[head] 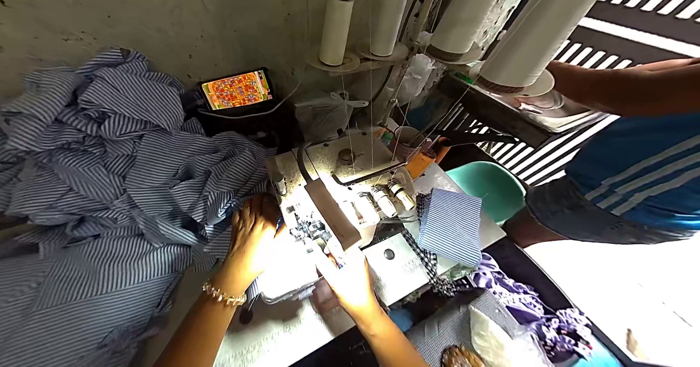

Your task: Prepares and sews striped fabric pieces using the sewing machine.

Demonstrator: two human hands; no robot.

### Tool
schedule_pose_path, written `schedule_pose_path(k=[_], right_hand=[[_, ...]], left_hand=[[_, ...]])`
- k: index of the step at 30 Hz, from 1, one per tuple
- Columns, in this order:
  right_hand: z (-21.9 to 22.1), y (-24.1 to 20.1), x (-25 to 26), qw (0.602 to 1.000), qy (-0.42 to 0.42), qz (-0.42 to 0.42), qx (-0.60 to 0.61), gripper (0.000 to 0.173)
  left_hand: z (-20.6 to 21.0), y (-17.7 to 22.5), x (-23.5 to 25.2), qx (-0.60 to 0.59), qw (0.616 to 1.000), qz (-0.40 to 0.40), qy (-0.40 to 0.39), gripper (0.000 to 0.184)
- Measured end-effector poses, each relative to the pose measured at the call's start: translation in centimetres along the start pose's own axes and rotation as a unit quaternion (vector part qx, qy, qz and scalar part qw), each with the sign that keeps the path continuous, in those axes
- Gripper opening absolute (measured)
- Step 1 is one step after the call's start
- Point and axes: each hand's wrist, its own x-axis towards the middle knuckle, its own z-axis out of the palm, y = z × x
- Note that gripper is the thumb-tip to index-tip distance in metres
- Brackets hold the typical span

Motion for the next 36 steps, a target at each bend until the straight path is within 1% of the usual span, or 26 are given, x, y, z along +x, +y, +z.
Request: schedule_pose_path(k=[2, 4, 7, 9, 11, 13, 14, 15, 16, 17, 18, 19, 20, 21, 22, 24, 26, 27, 29, 30, 32, 34, 36], right_hand=[[0.2, 0.0, -0.1, 1.0, 0.007, 0.0, -0.013, 0.02], [0.2, -0.1, -0.2, 1.0, 0.015, 0.002, -0.023, 0.019], [0.2, 0.0, -0.7, 0.999, 0.029, -0.017, -0.038, 0.016], [-0.1, 0.1, -1.4, 0.998, 0.018, -0.046, -0.037, 0.017], [-1.1, -0.4, -2.6, 0.995, -0.037, -0.082, -0.04, 0.02], [-3.3, -3.0, -3.4, 0.979, -0.129, -0.142, -0.07, 0.02], [-4.6, -5.2, -3.4, 0.965, -0.171, -0.182, -0.081, 0.02], [-5.8, -7.6, -2.9, 0.949, -0.195, -0.224, -0.103, 0.021], [-6.8, -10.1, -2.0, 0.931, -0.195, -0.272, -0.145, 0.022], [-7.4, -12.4, -0.5, 0.905, -0.174, -0.33, -0.206, 0.023], [-7.3, -14.4, 1.7, 0.864, -0.132, -0.4, -0.276, 0.022], [-6.4, -16.1, 4.5, 0.812, -0.091, -0.468, -0.337, 0.021], [-5.0, -17.5, 7.7, 0.76, -0.076, -0.52, -0.383, 0.019], [-3.3, -18.5, 11.0, 0.723, -0.094, -0.539, -0.423, 0.018], [-1.3, -19.3, 14.0, 0.698, -0.134, -0.529, -0.463, 0.02], [3.3, -20.2, 19.6, 0.672, -0.224, -0.457, -0.538, 0.028], [7.9, -19.9, 24.7, 0.638, -0.279, -0.401, -0.596, 0.034], [9.9, -19.3, 26.9, 0.617, -0.296, -0.391, -0.615, 0.035], [13.1, -17.7, 30.2, 0.582, -0.33, -0.392, -0.631, 0.031], [14.3, -17.1, 31.5, 0.569, -0.346, -0.391, -0.635, 0.029], [16.1, -16.0, 33.4, 0.557, -0.366, -0.386, -0.638, 0.027], [17.0, -14.9, 34.8, 0.56, -0.381, -0.376, -0.632, 0.027], [16.8, -14.0, 35.7, 0.564, -0.39, -0.363, -0.631, 0.028]], left_hand=[[0.6, -0.6, 0.2, 0.003, 1.0, 0.006, 0.02, 0.051], [0.5, -1.0, 0.7, -0.007, 1.0, -0.006, 0.008, 0.056], [0.4, -1.7, 1.8, -0.033, 0.999, -0.03, -0.005, 0.049], [0.3, -2.2, 2.4, -0.033, 0.997, -0.063, -0.024, 0.049], [0.5, -2.4, 2.6, -0.034, 0.995, -0.091, -0.012, 0.051], [0.3, -2.4, 2.1, -0.056, 0.992, -0.105, 0.03, 0.05], [-0.2, -2.4, 1.7, -0.083, 0.989, -0.112, 0.047, 0.048], [-0.4, -2.5, 1.3, -0.102, 0.986, -0.109, 0.075, 0.047], [-0.4, -2.6, 0.9, -0.119, 0.982, -0.106, 0.097, 0.045], [-0.5, -2.8, 0.7, -0.136, 0.979, -0.107, 0.106, 0.043], [-0.5, -2.9, 0.6, -0.15, 0.977, -0.111, 0.102, 0.04], [-0.5, -3.0, 0.6, -0.159, 0.976, -0.117, 0.091, 0.037], [-0.5, -3.1, 0.7, -0.165, 0.976, -0.12, 0.08, 0.036], [-0.6, -3.2, 0.9, -0.176, 0.974, -0.123, 0.067, 0.033], [-0.6, -3.3, 1.1, -0.185, 0.973, -0.12, 0.059, 0.032], [-0.8, -3.8, 1.0, -0.201, 0.972, -0.11, 0.046, 0.031], [-1.5, -4.2, 1.2, -0.224, 0.968, -0.113, 0.024, 0.031], [-1.7, -4.3, 1.2, -0.224, 0.967, -0.117, 0.017, 0.03], [-2.0, -4.2, 1.3, -0.21, 0.968, -0.134, -0.002, 0.032], [-1.8, -4.2, 1.2, -0.203, 0.969, -0.138, 0.007, 0.032], [-0.9, -4.1, 1.3, -0.202, 0.969, -0.134, 0.05, 0.03], [-0.3, -4.1, 1.3, -0.207, 0.967, -0.13, 0.066, 0.028], [0.0, -4.2, 1.4, -0.217, 0.965, -0.131, 0.069, 0.026]])
